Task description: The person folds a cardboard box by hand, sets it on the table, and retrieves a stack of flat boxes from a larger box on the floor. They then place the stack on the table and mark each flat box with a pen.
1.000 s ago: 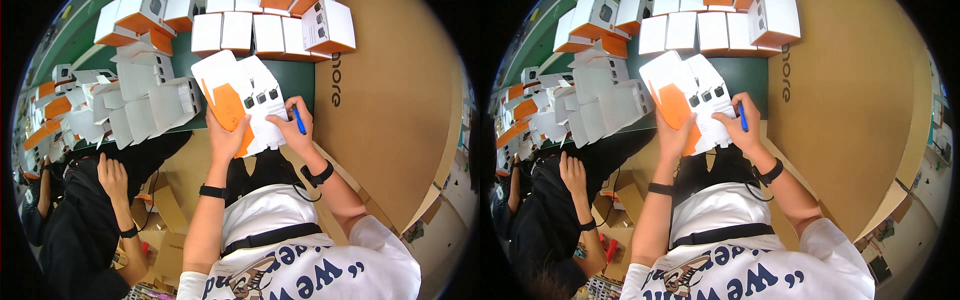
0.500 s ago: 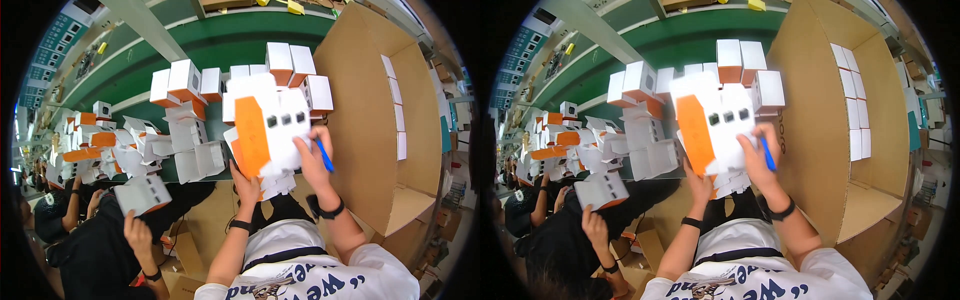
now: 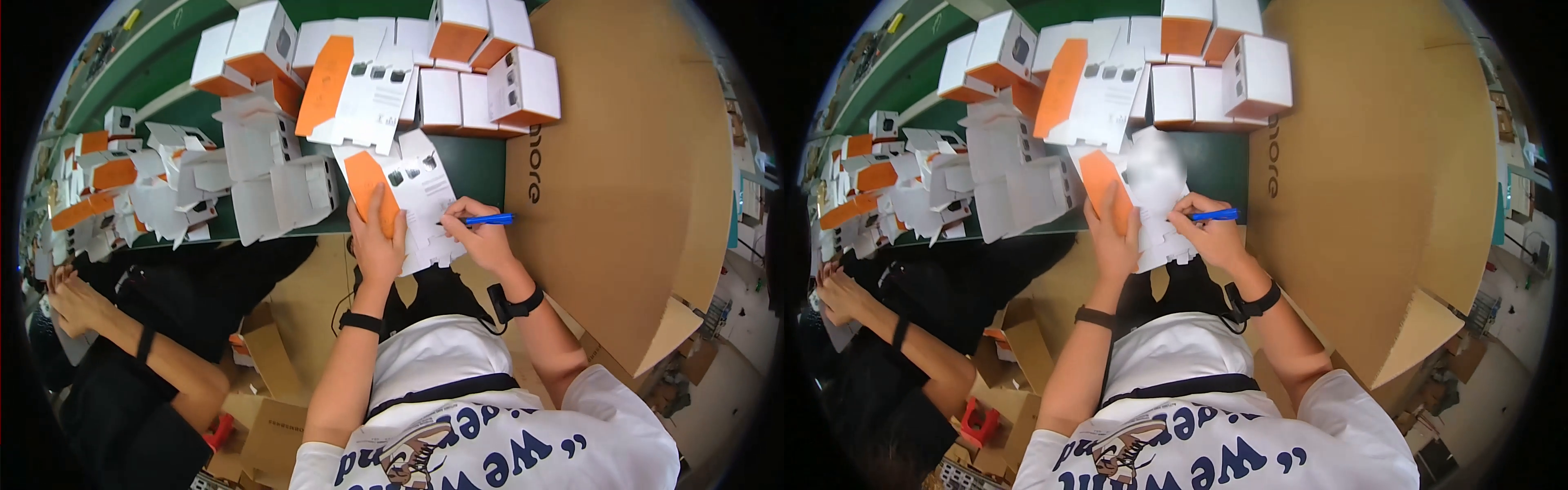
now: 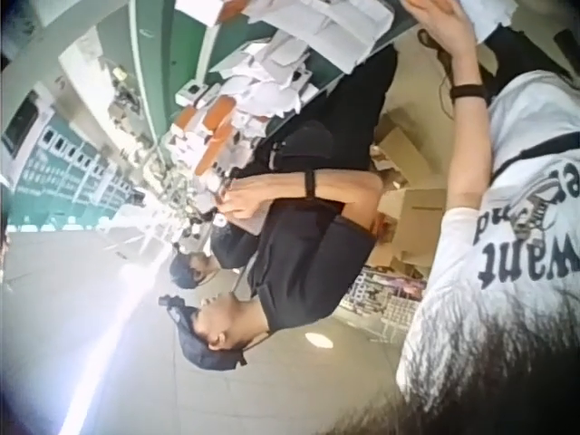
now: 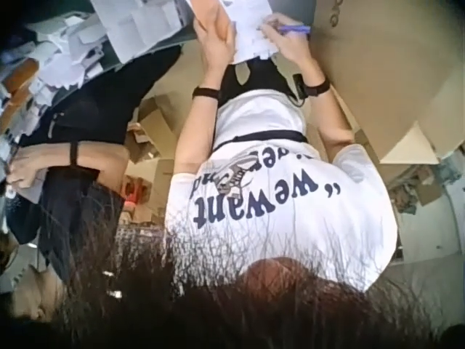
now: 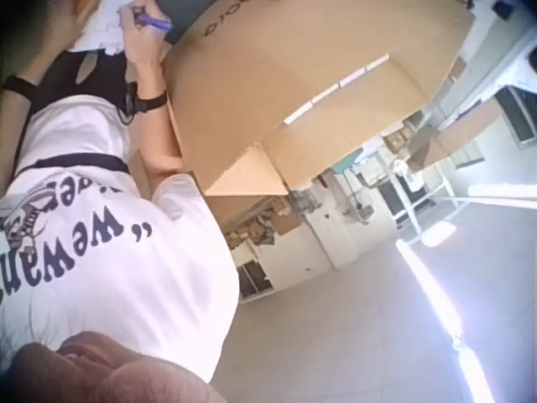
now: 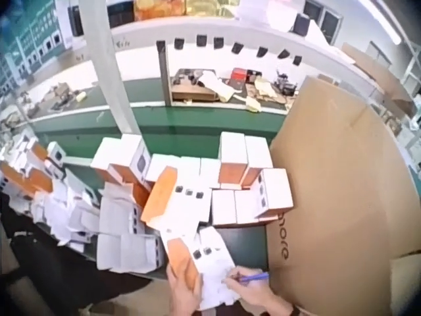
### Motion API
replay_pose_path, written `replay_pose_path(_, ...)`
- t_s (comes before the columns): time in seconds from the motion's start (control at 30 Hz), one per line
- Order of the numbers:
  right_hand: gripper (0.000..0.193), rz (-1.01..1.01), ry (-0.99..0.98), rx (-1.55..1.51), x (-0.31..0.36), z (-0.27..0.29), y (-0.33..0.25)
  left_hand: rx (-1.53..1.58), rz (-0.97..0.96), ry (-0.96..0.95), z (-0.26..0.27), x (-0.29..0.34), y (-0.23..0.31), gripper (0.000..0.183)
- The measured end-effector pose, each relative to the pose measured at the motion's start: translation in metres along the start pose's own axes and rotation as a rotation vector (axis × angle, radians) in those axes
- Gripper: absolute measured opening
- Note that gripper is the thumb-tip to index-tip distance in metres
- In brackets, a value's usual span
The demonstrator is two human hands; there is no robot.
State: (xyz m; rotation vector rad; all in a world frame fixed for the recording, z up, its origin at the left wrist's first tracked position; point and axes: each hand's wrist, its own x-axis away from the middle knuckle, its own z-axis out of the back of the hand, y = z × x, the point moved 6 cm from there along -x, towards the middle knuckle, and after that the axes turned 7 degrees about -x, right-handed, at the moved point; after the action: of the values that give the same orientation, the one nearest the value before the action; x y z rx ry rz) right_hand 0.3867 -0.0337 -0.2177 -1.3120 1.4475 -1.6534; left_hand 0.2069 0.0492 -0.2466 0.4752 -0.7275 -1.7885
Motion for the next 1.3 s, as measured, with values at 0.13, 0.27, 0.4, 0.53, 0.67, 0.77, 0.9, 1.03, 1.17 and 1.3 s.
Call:
replay_pose_path(0.13,0.025,0.134,0.017,0.239,-0.015,-0.006,0.009,0.021,-0.012,0.008,-0.001,0.002,-0.001,0.061)
replay_pose_path(0.27,0.028,0.196,-0.035,0.306,-0.025,-0.013,0.017,0.027,-0.01,-0.006,-0.001,0.005,-0.003,0.061)
replay_pose_path(0.4,0.028,0.205,-0.025,0.364,-0.027,-0.015,0.02,0.01,-0.021,-0.006,0.0,0.005,-0.001,0.062)
replay_pose_path(0.53,0.029,0.235,-0.034,0.378,-0.028,-0.017,0.018,0.032,-0.004,-0.012,-0.001,0.003,-0.003,0.062)
replay_pose_path(0.67,0.022,0.255,-0.039,0.413,-0.028,-0.018,0.01,0.042,-0.012,-0.015,-0.001,0.0,-0.003,0.061)
replay_pose_path(0.77,0.018,0.496,0.291,0.25,-0.02,-0.008,-0.004,0.07,-0.002,-0.018,0.003,-0.001,-0.002,0.06)
replay_pose_path(0.9,0.034,0.321,0.373,0.374,-0.018,0.0,0.0,0.035,-0.005,-0.032,0.005,0.003,0.001,0.064)
replay_pose_path(1.03,0.046,0.148,0.418,0.266,-0.016,0.014,0.034,0.113,0.06,-0.058,0.008,0.008,-0.004,0.078)
replay_pose_path(1.17,0.046,0.052,0.408,0.137,-0.012,0.018,0.041,0.145,0.065,-0.077,0.009,0.016,-0.014,0.082)
replay_pose_path(1.3,0.047,0.084,0.361,0.274,-0.012,0.012,0.037,0.148,0.014,-0.07,0.007,0.016,-0.013,0.072)
